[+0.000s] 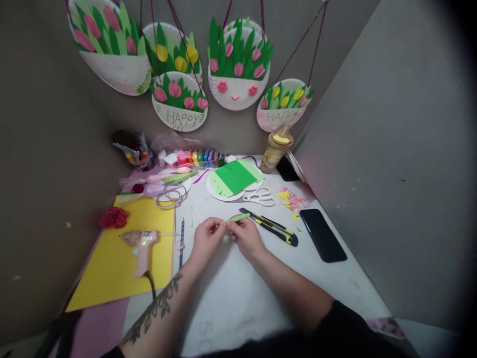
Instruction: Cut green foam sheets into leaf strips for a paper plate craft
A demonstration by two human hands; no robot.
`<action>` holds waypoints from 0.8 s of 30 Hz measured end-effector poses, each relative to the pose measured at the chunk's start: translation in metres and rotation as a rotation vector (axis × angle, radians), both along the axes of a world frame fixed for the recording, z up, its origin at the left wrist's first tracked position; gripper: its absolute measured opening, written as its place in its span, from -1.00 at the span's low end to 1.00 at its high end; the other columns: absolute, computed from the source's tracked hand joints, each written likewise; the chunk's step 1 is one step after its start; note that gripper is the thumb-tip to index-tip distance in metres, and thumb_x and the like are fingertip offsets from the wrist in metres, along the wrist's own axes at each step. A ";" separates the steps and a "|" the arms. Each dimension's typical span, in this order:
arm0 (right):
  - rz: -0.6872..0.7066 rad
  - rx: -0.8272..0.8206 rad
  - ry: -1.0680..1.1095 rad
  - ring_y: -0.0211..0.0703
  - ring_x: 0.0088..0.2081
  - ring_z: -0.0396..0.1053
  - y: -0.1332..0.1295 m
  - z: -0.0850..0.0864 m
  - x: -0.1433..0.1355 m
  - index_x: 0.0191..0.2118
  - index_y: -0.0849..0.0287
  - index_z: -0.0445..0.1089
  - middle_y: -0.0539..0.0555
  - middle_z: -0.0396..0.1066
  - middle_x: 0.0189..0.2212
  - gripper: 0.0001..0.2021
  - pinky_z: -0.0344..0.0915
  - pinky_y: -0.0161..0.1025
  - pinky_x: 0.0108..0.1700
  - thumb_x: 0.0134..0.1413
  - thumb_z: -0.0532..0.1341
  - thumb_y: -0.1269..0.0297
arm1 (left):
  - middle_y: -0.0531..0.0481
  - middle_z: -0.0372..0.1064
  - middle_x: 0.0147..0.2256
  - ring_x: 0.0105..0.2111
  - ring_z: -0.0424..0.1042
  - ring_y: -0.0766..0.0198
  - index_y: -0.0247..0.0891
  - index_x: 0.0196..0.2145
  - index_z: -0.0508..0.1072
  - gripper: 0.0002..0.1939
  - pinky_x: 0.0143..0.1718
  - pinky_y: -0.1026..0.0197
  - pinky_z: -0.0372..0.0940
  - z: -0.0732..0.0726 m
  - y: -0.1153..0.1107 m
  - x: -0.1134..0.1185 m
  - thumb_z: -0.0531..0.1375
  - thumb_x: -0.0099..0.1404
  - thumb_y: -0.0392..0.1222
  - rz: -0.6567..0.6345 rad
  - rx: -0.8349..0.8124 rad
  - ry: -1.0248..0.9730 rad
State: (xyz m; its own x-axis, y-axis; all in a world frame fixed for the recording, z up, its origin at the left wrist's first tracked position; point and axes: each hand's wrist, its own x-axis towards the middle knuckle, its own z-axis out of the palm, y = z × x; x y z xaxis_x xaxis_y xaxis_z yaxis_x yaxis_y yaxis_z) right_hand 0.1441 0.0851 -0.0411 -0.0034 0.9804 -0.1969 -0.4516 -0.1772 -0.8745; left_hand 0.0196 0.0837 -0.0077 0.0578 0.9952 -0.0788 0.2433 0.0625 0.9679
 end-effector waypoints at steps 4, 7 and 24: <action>-0.099 -0.028 -0.028 -0.40 -0.66 0.02 -0.002 0.000 0.000 -0.57 0.19 0.32 -0.14 0.16 -0.74 -0.71 -0.11 -0.36 -0.59 -0.27 0.40 0.14 | 0.00 0.42 -0.48 -0.46 0.33 0.30 -0.27 -0.49 0.46 -0.78 -0.39 0.27 0.20 0.000 -0.001 0.000 0.16 0.14 -0.07 -0.013 0.070 0.085; -0.179 -0.022 -0.007 -0.41 -0.65 0.01 0.001 0.004 0.005 -0.57 0.18 0.31 -0.14 0.17 -0.72 -0.71 -0.11 -0.37 -0.60 -0.29 0.40 0.14 | 0.04 0.38 -0.53 -0.49 0.30 0.32 -0.27 -0.51 0.44 -0.78 -0.41 0.28 0.19 -0.001 0.002 -0.004 0.17 0.12 -0.07 -0.001 0.045 0.067; -0.214 -0.033 -0.014 -0.42 -0.65 -0.02 0.008 0.003 0.020 -0.56 0.18 0.33 -0.14 0.16 -0.69 -0.76 -0.15 -0.39 -0.62 -0.27 0.38 0.18 | 0.09 0.33 -0.54 -0.48 0.29 0.32 -0.26 -0.50 0.42 -0.79 -0.39 0.29 0.18 -0.001 0.011 -0.022 0.19 0.08 -0.05 0.115 -0.034 0.025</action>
State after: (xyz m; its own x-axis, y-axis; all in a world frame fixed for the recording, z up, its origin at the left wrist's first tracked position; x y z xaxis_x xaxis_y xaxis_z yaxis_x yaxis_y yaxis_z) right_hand 0.1646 0.0935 -0.0385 0.2069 0.9516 -0.2271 -0.4700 -0.1069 -0.8762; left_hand -0.0022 0.0943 -0.0091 -0.0591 0.9919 -0.1122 0.2563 0.1237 0.9586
